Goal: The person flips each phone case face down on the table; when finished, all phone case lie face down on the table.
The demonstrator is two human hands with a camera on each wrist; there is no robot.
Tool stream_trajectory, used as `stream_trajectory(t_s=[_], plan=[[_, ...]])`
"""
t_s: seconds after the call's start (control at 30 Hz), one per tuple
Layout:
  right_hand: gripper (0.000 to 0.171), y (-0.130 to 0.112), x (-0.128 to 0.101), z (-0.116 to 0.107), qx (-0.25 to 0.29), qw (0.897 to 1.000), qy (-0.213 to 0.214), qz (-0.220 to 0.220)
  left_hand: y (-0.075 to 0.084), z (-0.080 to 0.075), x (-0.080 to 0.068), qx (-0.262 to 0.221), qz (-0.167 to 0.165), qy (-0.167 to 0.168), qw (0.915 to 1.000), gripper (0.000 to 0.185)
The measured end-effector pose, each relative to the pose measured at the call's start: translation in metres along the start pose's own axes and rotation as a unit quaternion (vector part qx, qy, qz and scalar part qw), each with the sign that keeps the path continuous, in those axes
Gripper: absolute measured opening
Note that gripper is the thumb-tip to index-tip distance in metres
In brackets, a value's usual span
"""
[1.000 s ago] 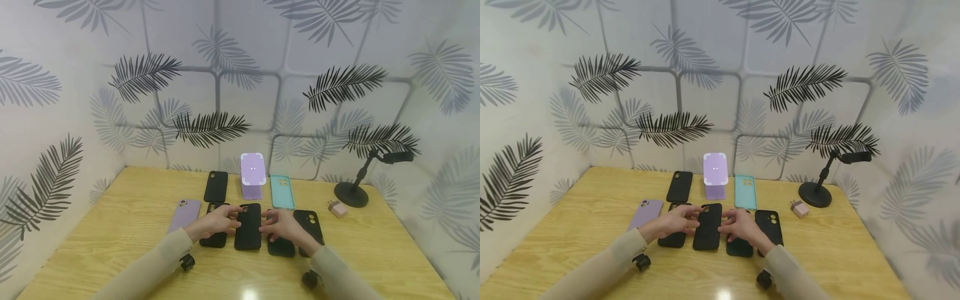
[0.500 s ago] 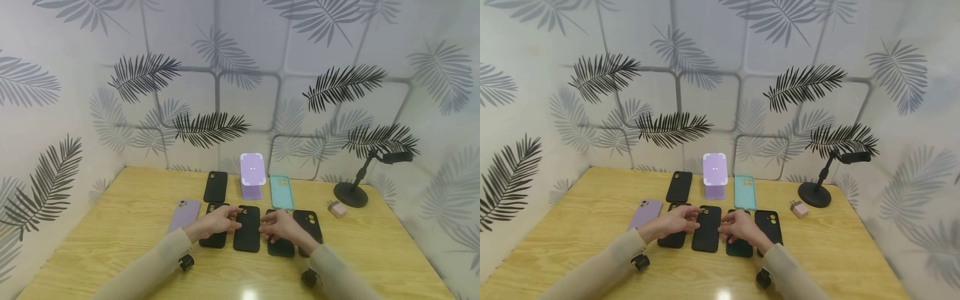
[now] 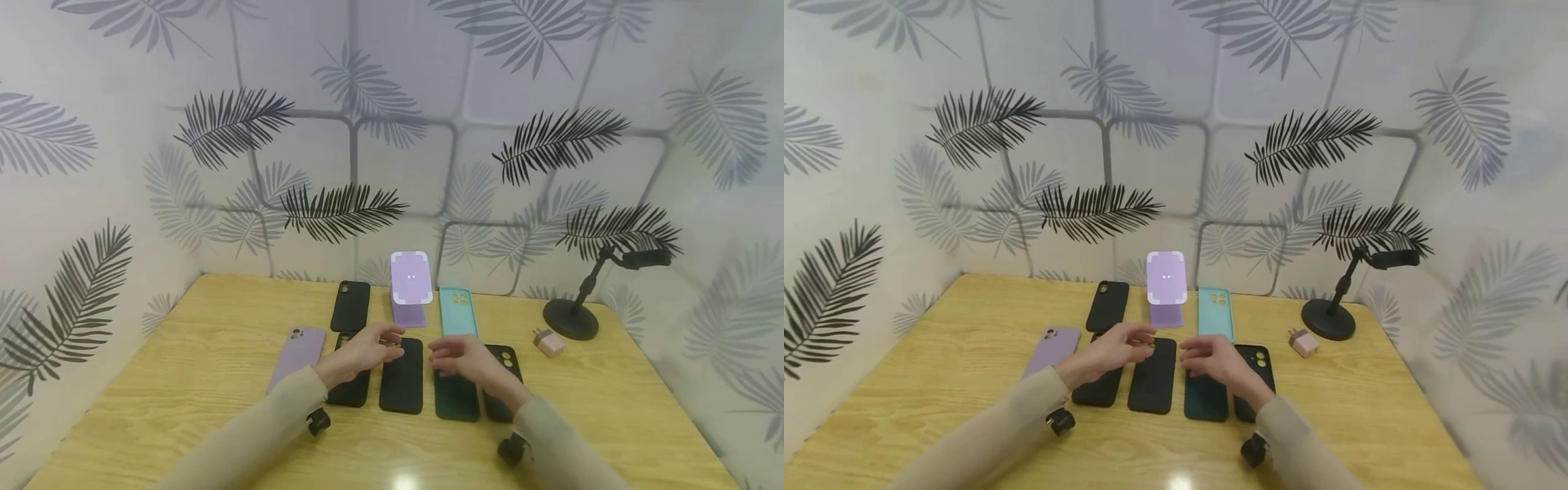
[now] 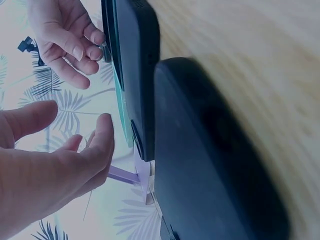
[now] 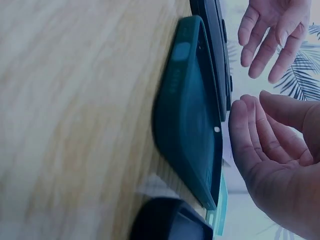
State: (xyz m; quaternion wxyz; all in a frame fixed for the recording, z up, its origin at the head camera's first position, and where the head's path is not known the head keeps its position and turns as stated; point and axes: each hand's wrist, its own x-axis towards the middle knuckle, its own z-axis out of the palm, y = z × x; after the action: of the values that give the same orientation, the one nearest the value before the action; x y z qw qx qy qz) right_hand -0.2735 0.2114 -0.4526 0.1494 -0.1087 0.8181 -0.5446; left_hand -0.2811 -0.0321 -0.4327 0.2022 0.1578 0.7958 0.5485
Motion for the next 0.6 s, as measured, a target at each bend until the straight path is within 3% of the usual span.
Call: stream_trajectory(t_s=[0.27, 0.6], plan=[[0.037, 0.006, 0.001, -0.018, 0.010, 0.999, 0.005, -0.030, 0.012, 0.016, 0.020, -0.027, 0.026, 0.031, 0.9988, 0.040], [0.038, 0.017, 0.003, -0.047, 0.010, 0.997, 0.067, -0.043, 0.016, 0.041, 0.049, -0.053, 0.022, 0.056, 0.9968, 0.039]])
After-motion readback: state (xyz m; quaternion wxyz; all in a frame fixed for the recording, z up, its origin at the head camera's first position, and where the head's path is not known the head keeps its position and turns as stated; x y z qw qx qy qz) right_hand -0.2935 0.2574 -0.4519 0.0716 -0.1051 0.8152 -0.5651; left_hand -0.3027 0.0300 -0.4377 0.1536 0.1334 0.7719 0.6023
